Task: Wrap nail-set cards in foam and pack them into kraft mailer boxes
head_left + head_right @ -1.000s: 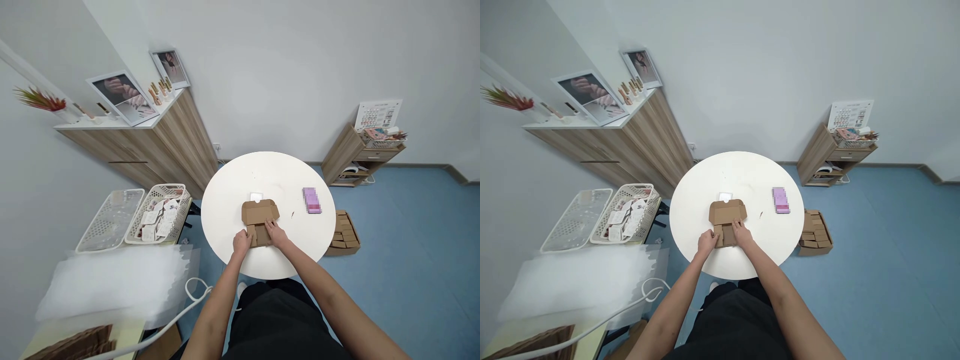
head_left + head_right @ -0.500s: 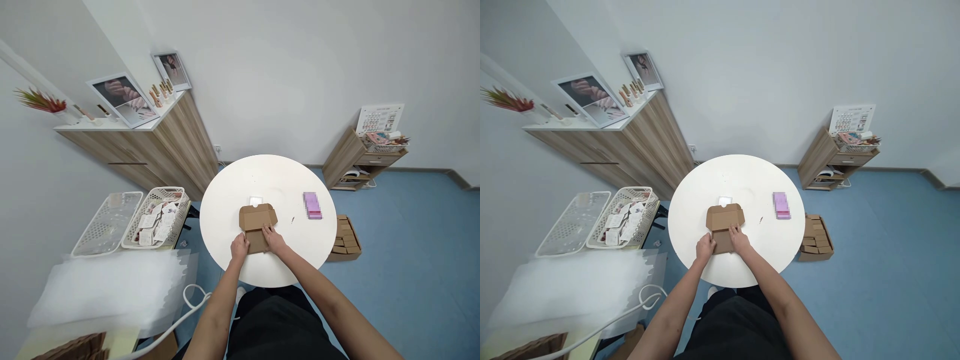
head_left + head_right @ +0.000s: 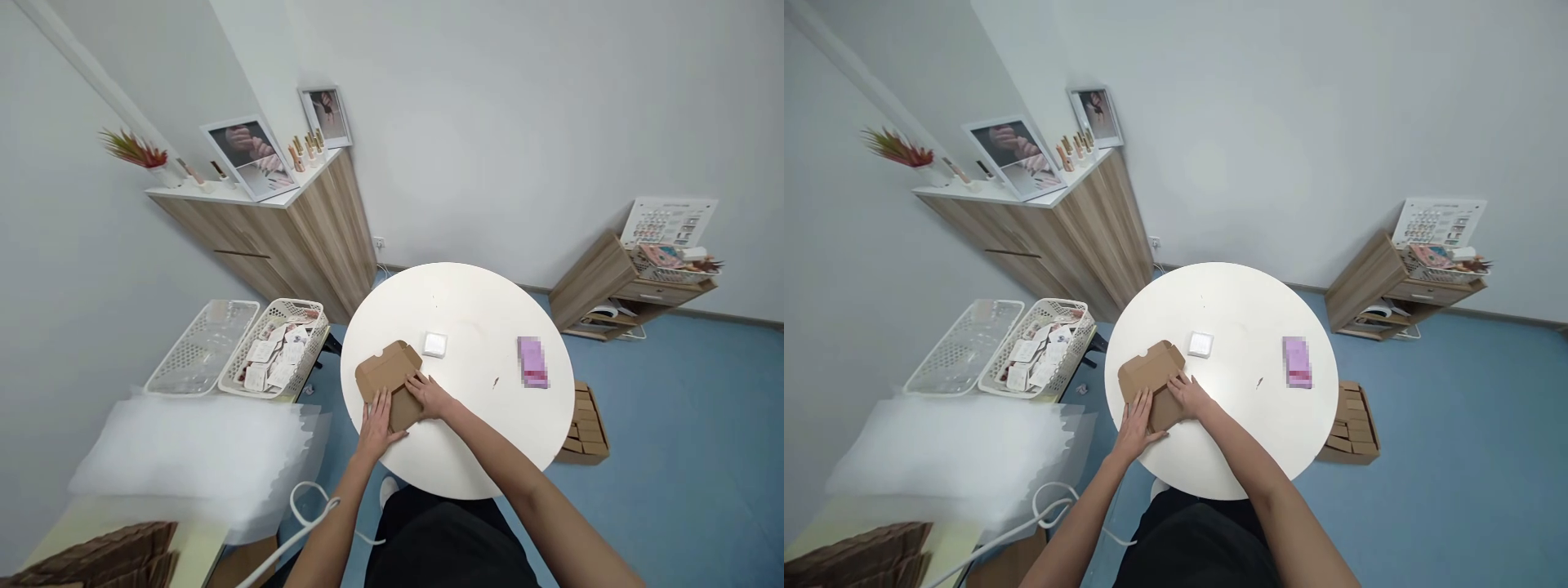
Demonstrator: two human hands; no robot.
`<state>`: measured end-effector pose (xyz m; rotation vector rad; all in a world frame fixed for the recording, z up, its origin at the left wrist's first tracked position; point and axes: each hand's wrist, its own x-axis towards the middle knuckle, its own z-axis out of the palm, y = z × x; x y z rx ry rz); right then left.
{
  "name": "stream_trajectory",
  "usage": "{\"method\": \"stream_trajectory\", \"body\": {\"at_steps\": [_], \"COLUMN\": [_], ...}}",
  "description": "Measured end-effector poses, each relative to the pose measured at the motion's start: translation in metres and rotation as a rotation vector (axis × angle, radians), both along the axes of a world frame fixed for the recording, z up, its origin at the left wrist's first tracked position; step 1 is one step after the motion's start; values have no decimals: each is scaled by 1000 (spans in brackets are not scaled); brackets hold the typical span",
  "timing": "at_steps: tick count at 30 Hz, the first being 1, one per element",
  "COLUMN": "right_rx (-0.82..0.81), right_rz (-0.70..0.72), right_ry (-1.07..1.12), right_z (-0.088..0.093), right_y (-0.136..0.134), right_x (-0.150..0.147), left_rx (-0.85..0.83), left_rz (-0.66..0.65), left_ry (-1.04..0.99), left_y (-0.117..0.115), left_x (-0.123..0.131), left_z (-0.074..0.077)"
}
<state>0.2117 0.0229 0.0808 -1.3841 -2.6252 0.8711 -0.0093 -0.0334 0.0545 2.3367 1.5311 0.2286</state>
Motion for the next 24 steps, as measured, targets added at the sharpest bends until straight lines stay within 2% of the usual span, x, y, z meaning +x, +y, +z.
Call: {"method": "stream_trajectory", "body": {"at_steps": [2,4,6,8,10,13,16,19,24], "right_rx": [77,171,204,162,93,-29,-147,-227,-289], "right_rz": [-157,-444,-739,-889,-856,-668,-564,-553,-598], "right_ry": [126,225,223,132,25,-106,-208,-247,-116], "right_z": [2,2,0,-4,-8,-13,-11,-7,0], "right_y": [13,29,47,68,88,117,137,147,143], "right_x": [5,15,28,41,53,63,63,60,62], "left_rx": [-21,-42,-68,-88,-91,-90,-99,-118,-146], "left_rz": [67,105,118,121,122,133,141,137,150], "left_ry": [-20,-41,-63,-87,-113,-146,-170,-187,-203], "left_y": [9,19,28,34,38,39,38,39,41], "left_x": [-1,-2,-4,-5,-6,-5,-6,-6,-4], "left_z": [-6,-8,-9,-8,-8,-10,-11,-10,-5]}}
